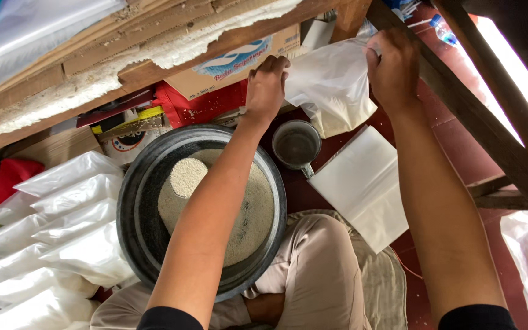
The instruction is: The person scoops rice from a large black bowl into plastic bags using a metal cup and a small green mug, leveling the grain with a gray tube and placing the filled bags in a row.
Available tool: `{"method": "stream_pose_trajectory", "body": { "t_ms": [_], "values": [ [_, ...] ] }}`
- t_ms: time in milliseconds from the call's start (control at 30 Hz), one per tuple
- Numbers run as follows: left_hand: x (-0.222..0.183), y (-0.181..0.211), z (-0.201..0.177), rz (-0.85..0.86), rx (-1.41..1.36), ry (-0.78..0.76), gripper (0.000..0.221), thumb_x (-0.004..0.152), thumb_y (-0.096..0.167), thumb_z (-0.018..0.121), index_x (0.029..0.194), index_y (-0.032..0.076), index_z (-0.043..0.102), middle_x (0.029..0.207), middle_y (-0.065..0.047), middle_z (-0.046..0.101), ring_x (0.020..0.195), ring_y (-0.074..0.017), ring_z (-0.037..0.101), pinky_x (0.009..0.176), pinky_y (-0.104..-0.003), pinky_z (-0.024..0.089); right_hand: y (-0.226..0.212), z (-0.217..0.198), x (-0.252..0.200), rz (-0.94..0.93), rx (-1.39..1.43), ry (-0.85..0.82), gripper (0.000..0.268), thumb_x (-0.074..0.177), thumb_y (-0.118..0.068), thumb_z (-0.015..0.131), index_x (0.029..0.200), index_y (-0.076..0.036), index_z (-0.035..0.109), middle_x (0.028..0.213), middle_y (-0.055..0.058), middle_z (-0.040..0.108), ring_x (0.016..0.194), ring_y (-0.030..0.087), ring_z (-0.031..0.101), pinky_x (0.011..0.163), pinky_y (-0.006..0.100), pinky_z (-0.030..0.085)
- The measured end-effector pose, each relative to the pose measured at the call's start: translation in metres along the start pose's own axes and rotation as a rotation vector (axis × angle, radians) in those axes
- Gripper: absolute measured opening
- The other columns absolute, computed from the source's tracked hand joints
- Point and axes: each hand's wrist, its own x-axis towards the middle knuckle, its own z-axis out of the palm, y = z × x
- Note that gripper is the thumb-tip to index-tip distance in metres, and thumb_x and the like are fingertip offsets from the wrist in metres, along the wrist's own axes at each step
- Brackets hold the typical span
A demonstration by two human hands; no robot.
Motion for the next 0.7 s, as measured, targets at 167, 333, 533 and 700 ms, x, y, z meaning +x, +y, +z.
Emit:
{"method": "stream_pose_trajectory", "body": {
  "t_ms": [167,333,533,700],
  "values": [
    [-0.001,0.024,-0.020,0.096,0.023,0.051,0.020,0.095,-0.007,0.063,0.093,0.010,0.054,0.081,-0.004,0.063,0.071,-0.0263,0.063,0.075,-0.046,0.049,0.012,-0.028,-0.002,-0.037,-0.026,0.040,0.019,0.103,-0.001,0.074,0.090,-0.004,0.059,0.093,0.013,0.065,0.085,0.037,0.058,0.076,0.048,0.040],
    [0.007,0.068,-0.068,0.199,-0.057,0.100,0.037,0.083,-0.025,0.054,0.087,0.011,0.048,0.075,-0.002,0.055,0.068,-0.0246,0.056,0.078,-0.046,0.051,0.002,-0.079,0.003,-0.056,-0.137,0.051,0.015,0.093,0.004,0.073,0.094,-0.006,0.062,0.099,0.013,0.067,0.091,0.038,0.061,0.082,0.048,0.042],
    [0.012,0.102,-0.142,0.306,-0.001,0.169,0.041,0.072,-0.025,0.049,0.088,0.012,0.044,0.075,-0.004,0.042,0.064,-0.0263,0.041,0.073,-0.042,0.041,-0.031,-0.144,0.022,-0.108,-0.200,0.121,0.022,0.092,0.011,0.069,0.099,-0.009,0.066,0.098,0.009,0.066,0.088,0.031,0.059,0.076,0.043,0.037],
    [0.009,0.126,-0.227,0.370,0.025,0.298,0.047,0.073,-0.030,0.039,0.089,0.013,0.043,0.073,-0.002,0.044,0.066,-0.0161,0.044,0.065,-0.031,0.042,-0.094,-0.218,0.054,-0.303,-0.260,0.205,0.022,0.123,-0.009,0.057,0.105,-0.002,0.067,0.106,0.019,0.068,0.092,0.039,0.055,0.090,0.043,0.037]
  ]
}}
